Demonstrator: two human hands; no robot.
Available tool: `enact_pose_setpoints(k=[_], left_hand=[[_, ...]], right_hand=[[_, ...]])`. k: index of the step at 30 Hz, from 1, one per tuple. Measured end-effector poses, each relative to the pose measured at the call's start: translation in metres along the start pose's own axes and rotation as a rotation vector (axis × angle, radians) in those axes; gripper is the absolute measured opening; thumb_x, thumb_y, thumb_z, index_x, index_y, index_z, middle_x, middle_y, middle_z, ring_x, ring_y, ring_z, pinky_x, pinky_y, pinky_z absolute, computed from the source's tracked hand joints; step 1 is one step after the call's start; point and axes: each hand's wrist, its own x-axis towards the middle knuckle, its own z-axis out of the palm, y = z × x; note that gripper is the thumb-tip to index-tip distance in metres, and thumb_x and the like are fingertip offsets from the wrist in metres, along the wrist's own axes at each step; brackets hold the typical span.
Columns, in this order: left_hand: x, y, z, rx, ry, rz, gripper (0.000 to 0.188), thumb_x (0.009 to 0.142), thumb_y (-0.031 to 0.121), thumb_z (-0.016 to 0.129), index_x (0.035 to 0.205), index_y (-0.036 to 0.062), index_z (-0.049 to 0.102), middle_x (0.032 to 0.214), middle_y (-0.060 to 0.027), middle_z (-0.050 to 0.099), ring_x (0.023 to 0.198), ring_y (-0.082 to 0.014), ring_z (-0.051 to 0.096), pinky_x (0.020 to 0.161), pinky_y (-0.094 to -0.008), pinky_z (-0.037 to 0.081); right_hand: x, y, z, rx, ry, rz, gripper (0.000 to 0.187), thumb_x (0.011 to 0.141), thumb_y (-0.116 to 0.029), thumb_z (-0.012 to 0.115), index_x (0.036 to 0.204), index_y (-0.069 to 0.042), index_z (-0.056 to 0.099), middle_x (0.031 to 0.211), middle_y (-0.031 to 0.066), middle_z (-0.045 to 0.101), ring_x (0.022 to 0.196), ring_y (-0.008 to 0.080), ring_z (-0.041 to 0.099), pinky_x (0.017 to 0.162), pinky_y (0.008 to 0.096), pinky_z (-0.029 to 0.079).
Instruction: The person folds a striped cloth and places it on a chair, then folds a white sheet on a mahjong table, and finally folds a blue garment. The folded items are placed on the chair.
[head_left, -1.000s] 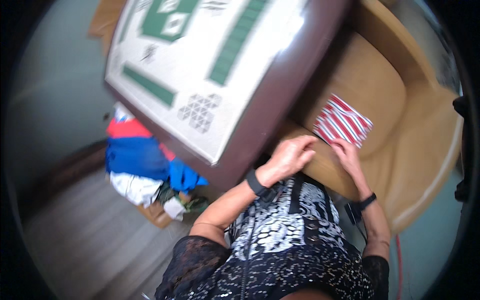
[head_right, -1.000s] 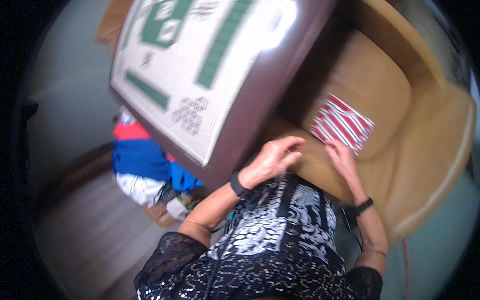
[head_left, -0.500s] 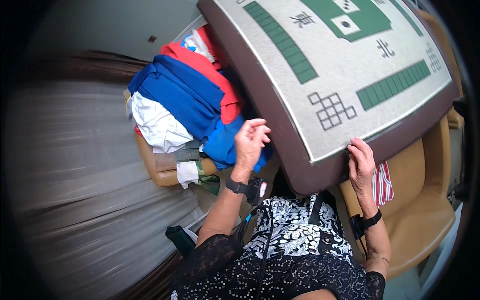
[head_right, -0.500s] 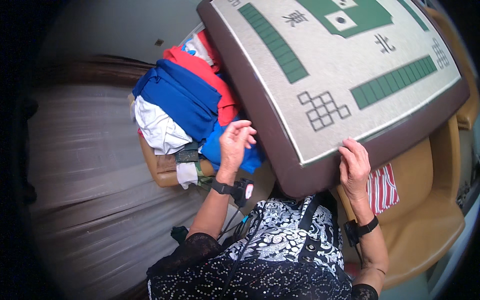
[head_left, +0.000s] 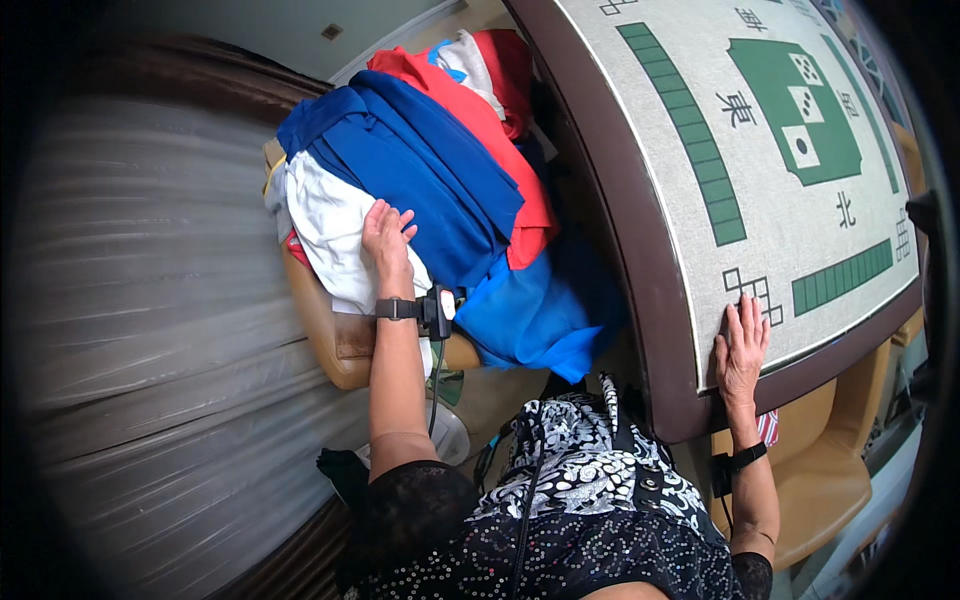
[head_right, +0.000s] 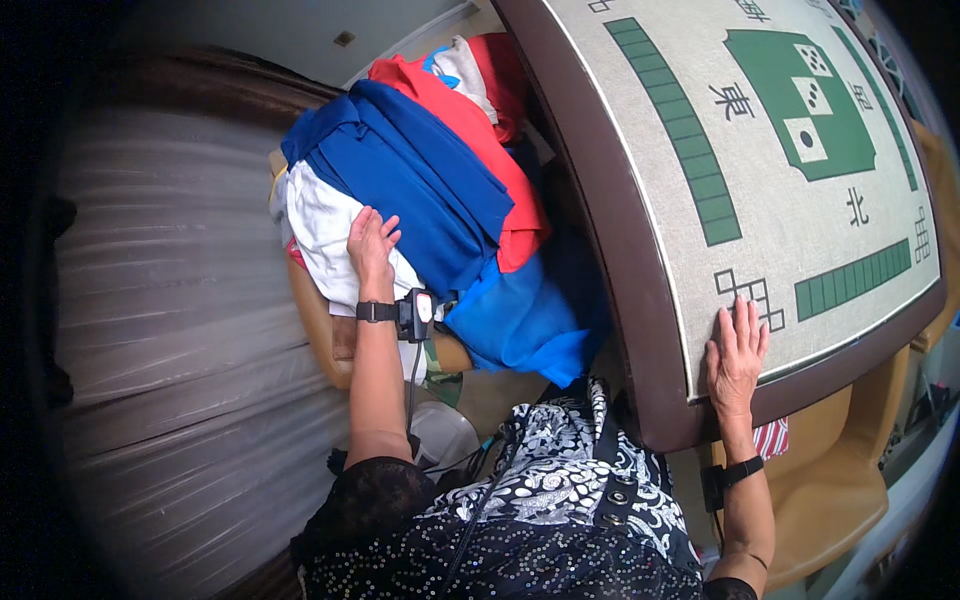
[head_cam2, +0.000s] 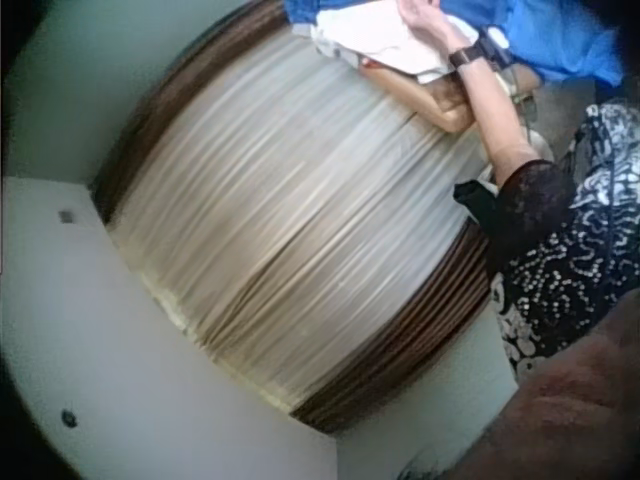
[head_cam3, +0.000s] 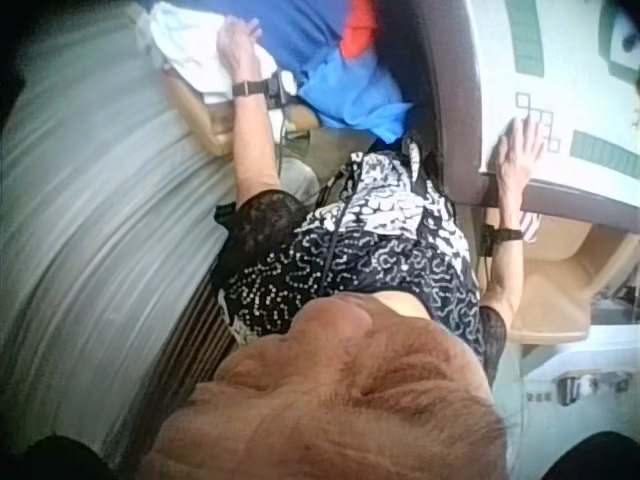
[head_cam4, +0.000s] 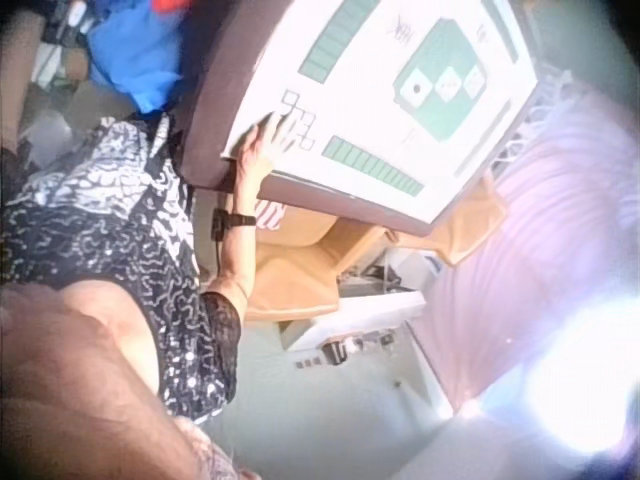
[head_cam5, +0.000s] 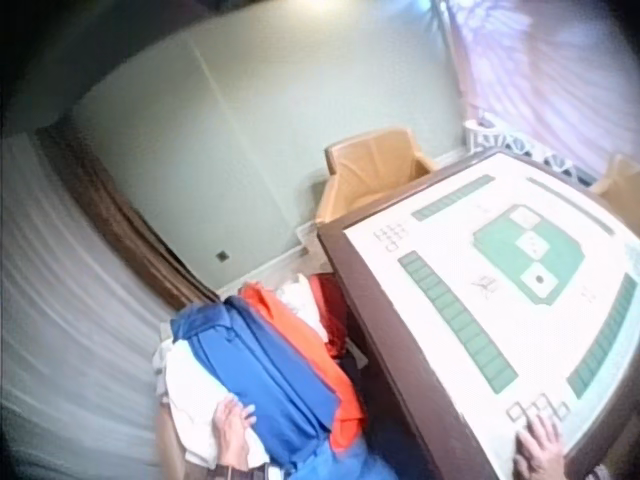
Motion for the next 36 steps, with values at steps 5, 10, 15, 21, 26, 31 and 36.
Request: enact_pose_setpoints(k=[5,10,15,21,26,31,36], left_hand=[[0.005,-0.006,-0.001,0.077,-0.061,0.0,0.044,0.086,0.006,0.05,0.128,-0.0031,0.037,0.125,-0.0181,0.044,0.086,-0.0197,0.061,0.06,-0.0254,0.051],[0.012,0.016,-0.004,0.186,-0.036,0.062,0.045,0.085,0.006,0.051,0.128,-0.0005,0.038,0.124,-0.0164,0.045,0.085,-0.0184,0.06,0.06,-0.0256,0.051],[0.033,0.02,-0.034,0.686,0.141,0.567,0.05,0.075,0.005,0.061,0.122,0.002,0.044,0.125,-0.0142,0.044,0.102,-0.0257,0.052,0.08,-0.034,0.045],[0.048,0.027,-0.078,1.27,0.507,0.604,0.052,0.069,0.023,0.07,0.116,0.0105,0.05,0.122,-0.0146,0.046,0.114,-0.0325,0.042,0.091,-0.0429,0.034],[0.06,0.012,-0.123,1.066,0.397,0.636,0.015,0.075,0.014,0.062,0.081,0.0011,0.058,0.081,-0.0133,0.06,0.079,-0.0282,0.057,0.074,-0.0368,0.044],[0.047,0.027,-0.119,0.616,0.474,0.622,0.017,0.082,0.014,0.058,0.081,-0.0017,0.054,0.078,-0.0106,0.06,0.076,-0.0208,0.056,0.073,-0.031,0.044],[0.034,0.077,-0.131,0.351,0.561,0.703,0.018,0.089,0.017,0.05,0.089,-0.0016,0.049,0.085,-0.0065,0.053,0.078,-0.0148,0.049,0.072,-0.0285,0.042]], right_hand=[[0.005,-0.004,-0.003,-0.002,0.008,-0.006,0.047,0.078,-0.006,0.052,0.125,-0.006,0.046,0.138,0.0149,0.035,0.13,0.031,0.028,0.106,0.0456,0.016],[0.007,-0.006,-0.006,-0.007,0.021,-0.003,0.045,0.078,-0.003,0.049,0.123,-0.006,0.047,0.136,0.0149,0.037,0.13,0.0308,0.029,0.106,0.0448,0.017],[0.01,-0.01,-0.009,-0.004,0.031,-0.02,0.044,0.078,-0.001,0.047,0.122,-0.005,0.047,0.136,0.0151,0.037,0.129,0.0313,0.03,0.106,0.045,0.017],[0.011,-0.014,-0.012,-0.003,0.05,-0.018,0.044,0.078,0.0,0.046,0.122,-0.004,0.047,0.135,0.0165,0.038,0.128,0.0328,0.031,0.106,0.0458,0.019],[0.011,-0.017,-0.014,-0.004,0.059,-0.016,0.044,0.078,0.002,0.045,0.122,-0.003,0.046,0.134,0.0173,0.039,0.127,0.0335,0.032,0.105,0.0456,0.021],[0.011,-0.015,-0.013,0.01,0.077,-0.037,0.043,0.078,0.001,0.045,0.121,-0.003,0.047,0.134,0.0173,0.039,0.127,0.0333,0.032,0.105,0.0454,0.022],[0.008,-0.014,-0.013,0.005,0.086,-0.053,0.043,0.079,0.001,0.045,0.121,-0.002,0.047,0.134,0.0173,0.039,0.127,0.0329,0.032,0.105,0.0444,0.022]])
